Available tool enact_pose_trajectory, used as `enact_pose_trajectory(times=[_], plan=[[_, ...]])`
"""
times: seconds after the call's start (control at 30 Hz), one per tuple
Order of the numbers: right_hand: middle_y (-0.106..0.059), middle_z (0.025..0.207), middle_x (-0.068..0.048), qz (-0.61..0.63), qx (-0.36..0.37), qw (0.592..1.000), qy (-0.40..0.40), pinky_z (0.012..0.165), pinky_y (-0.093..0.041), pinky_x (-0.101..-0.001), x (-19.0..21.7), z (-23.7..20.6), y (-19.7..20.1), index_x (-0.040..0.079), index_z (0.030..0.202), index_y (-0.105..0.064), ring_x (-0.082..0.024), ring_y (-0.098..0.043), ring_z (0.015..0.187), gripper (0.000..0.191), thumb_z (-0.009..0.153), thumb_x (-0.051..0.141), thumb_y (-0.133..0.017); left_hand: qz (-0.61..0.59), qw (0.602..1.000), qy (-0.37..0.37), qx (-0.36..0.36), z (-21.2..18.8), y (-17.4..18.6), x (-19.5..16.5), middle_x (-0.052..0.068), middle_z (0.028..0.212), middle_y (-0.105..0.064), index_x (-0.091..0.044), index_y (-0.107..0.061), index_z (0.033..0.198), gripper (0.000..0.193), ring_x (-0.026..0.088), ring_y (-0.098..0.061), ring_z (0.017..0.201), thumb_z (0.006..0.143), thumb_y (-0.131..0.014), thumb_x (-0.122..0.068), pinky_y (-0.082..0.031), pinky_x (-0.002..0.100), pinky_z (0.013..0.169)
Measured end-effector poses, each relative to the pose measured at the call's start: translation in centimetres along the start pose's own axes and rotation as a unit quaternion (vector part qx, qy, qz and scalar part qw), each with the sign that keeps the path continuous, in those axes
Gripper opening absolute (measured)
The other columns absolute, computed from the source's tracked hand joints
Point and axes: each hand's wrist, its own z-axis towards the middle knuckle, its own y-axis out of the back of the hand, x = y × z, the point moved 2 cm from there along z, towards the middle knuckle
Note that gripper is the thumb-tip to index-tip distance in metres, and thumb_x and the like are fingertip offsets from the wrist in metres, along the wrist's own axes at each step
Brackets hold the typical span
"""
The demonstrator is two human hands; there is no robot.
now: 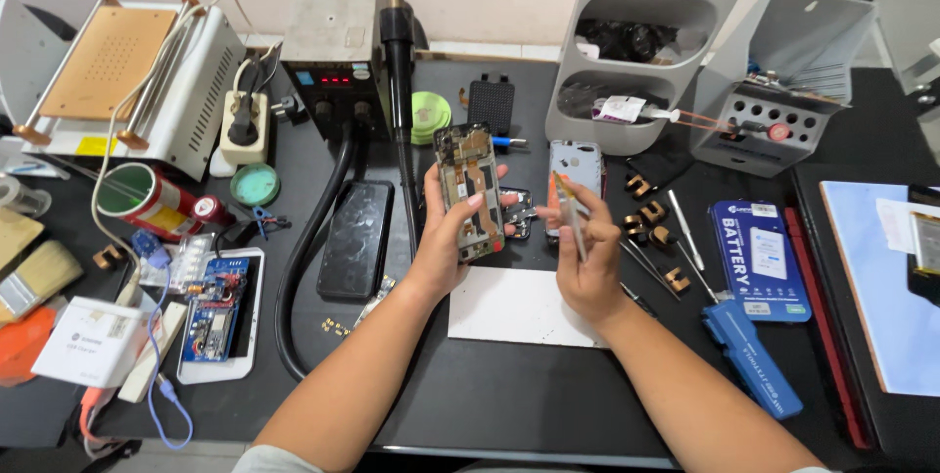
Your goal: The person disassembles a smartphone on a workbench, removes the motherboard and battery, and uses tweezers to handle small components. The person then reassembles the phone by placing the motherboard back into the chassis and reconnecting internal cables.
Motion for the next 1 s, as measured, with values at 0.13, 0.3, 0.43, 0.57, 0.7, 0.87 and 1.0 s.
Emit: enact_pose_trajectory(times=[0.13,0.3,0.43,0.57,0.7,0.87,1.0], plan=[[-0.037,0.151,-0.029,-0.051,-0.014,0.999,0.009,0.114,-0.043,-0.0448,-0.6,-0.4,0.1,0.009,0.111,-0.024,-0.031,-0.053,0.131,0.028,0.105,-0.007,-0.046,0.008,1.0,0.002,0.0,0.0,-0.2,-0.2,0.022,0.146,-0.051,-0.019,-0.019,0.147,0.064,0.031,-0.065,0.118,0.097,-0.057,-0.02,-0.063,0.045,0.086],[-0.031,0.132,-0.017,-0.005,-0.027,0.995,-0.092,0.103,-0.046,-0.0368,-1.2,-1.3,0.0,0.007,0.119,-0.024,-0.021,-0.045,0.123,0.049,0.095,-0.001,-0.065,-0.016,1.0,0.0,0.005,-0.1,0.2,0.0,0.023,0.146,-0.05,-0.021,-0.018,0.148,0.064,0.032,-0.065,0.118,0.097,-0.057,-0.02,-0.062,0.044,0.085],[-0.031,0.129,-0.012,-0.019,-0.011,0.997,-0.074,0.097,-0.048,-0.033,-1.3,-1.8,-0.3,0.007,0.119,-0.025,-0.019,-0.045,0.119,0.057,0.089,0.001,-0.072,-0.022,1.0,-0.001,0.01,-0.3,0.7,0.2,0.022,0.147,-0.049,-0.02,-0.019,0.148,0.063,0.031,-0.064,0.118,0.098,-0.057,-0.02,-0.061,0.043,0.084],[-0.035,0.123,-0.011,-0.058,-0.014,0.997,-0.053,0.085,-0.047,-0.0285,-0.9,-1.5,-0.2,0.007,0.116,-0.032,-0.015,-0.047,0.104,0.055,0.085,0.0,-0.076,-0.018,1.0,0.007,0.025,-0.1,0.8,0.4,0.023,0.147,-0.05,-0.02,-0.019,0.148,0.063,0.03,-0.064,0.117,0.098,-0.056,-0.02,-0.062,0.043,0.084],[-0.039,0.117,-0.01,-0.086,-0.016,0.995,-0.056,0.07,-0.048,-0.0247,-0.3,-1.1,-0.2,0.006,0.109,-0.038,-0.014,-0.05,0.091,0.052,0.081,0.002,-0.08,-0.003,0.999,0.015,0.036,0.0,0.8,0.5,0.022,0.147,-0.052,-0.019,-0.019,0.148,0.062,0.03,-0.065,0.118,0.098,-0.056,-0.02,-0.061,0.042,0.083],[-0.04,0.115,-0.011,-0.111,0.002,0.994,-0.024,0.071,-0.047,-0.0257,0.4,-0.6,-0.6,0.005,0.107,-0.039,-0.016,-0.05,0.092,0.05,0.08,0.0,-0.08,0.0,0.999,0.031,0.031,0.1,1.1,0.5,0.021,0.147,-0.053,-0.02,-0.019,0.15,0.063,0.028,-0.065,0.117,0.099,-0.055,-0.019,-0.061,0.041,0.084],[-0.041,0.113,-0.011,-0.107,0.012,0.994,-0.033,0.071,-0.048,-0.0256,0.3,-0.8,-0.9,0.005,0.106,-0.038,-0.015,-0.051,0.092,0.05,0.08,0.001,-0.081,0.001,0.999,0.038,0.024,0.0,1.3,0.4,0.02,0.146,-0.053,-0.021,-0.018,0.151,0.064,0.027,-0.065,0.116,0.099,-0.054,-0.019,-0.061,0.04,0.083]])
